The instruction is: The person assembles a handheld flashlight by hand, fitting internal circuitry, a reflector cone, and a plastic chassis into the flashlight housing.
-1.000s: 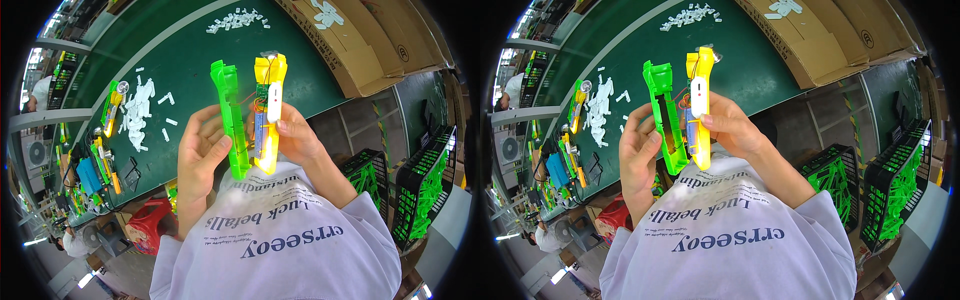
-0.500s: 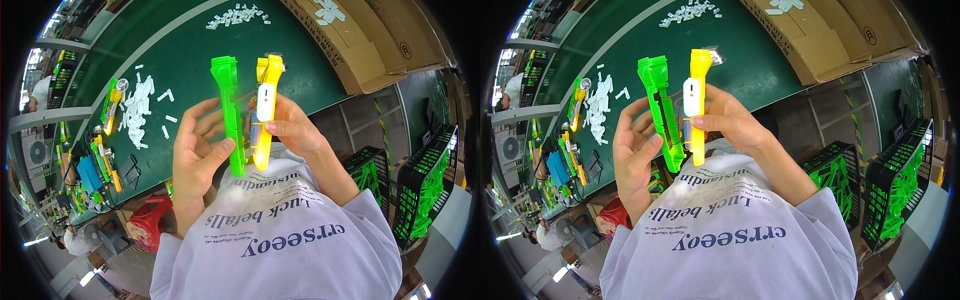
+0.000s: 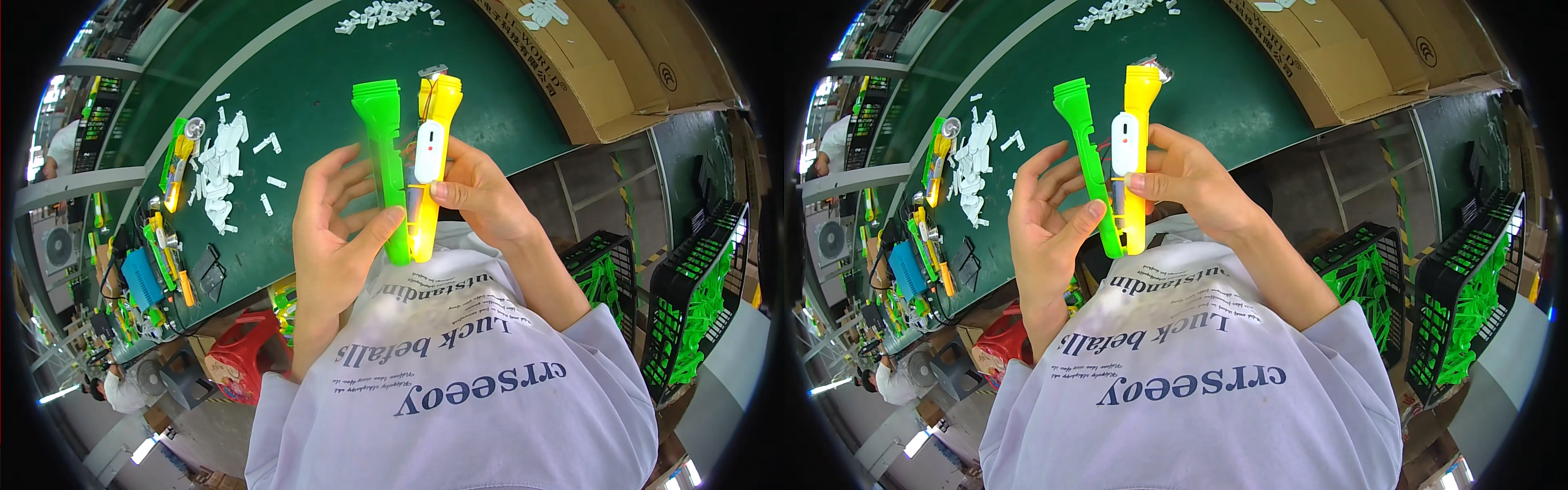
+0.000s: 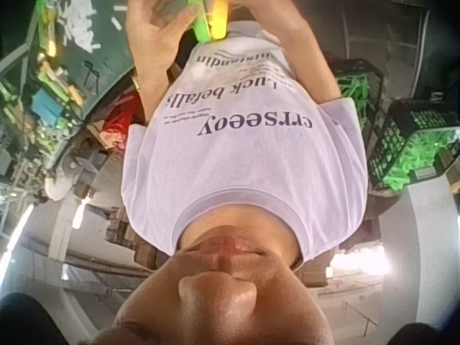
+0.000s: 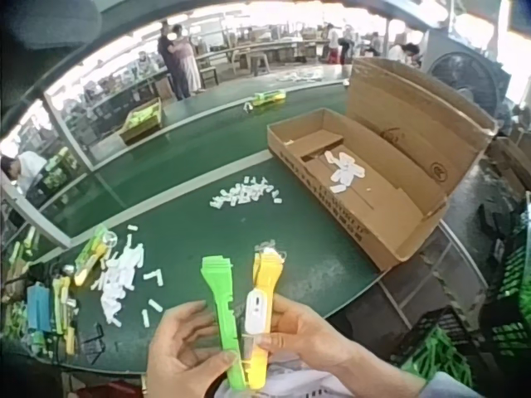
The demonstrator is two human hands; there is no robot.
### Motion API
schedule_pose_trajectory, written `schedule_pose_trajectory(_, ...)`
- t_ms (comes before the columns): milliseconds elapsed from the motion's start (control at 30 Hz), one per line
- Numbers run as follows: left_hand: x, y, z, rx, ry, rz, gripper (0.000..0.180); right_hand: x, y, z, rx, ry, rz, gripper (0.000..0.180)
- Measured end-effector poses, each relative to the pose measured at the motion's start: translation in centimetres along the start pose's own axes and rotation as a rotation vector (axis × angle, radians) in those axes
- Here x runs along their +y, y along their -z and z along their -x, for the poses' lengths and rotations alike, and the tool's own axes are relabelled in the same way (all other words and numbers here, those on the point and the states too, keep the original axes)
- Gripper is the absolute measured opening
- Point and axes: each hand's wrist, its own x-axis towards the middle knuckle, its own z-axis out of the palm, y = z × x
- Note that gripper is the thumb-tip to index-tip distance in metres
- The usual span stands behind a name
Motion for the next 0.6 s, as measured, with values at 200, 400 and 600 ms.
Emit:
schedule_pose_trajectory(200, -0.4, -0.3, -0.1, 0.007, -0.046, -0.054, 0.066, 0.0, 0.1, 0.0, -0.009, 0.023, 0.022, 0.05)
schedule_pose_trajectory(400, -0.7, -0.3, -0.5, 0.009, -0.025, -0.061, 0.068, -0.2, 0.0, 0.0, -0.012, -0.005, 0.024, 0.046)
schedule_pose_trajectory(600, -1.2, -0.2, -0.6, 0.01, -0.062, -0.088, 0.068, 0.0, 0.3, 0.0, 0.007, -0.01, 0.074, 0.041)
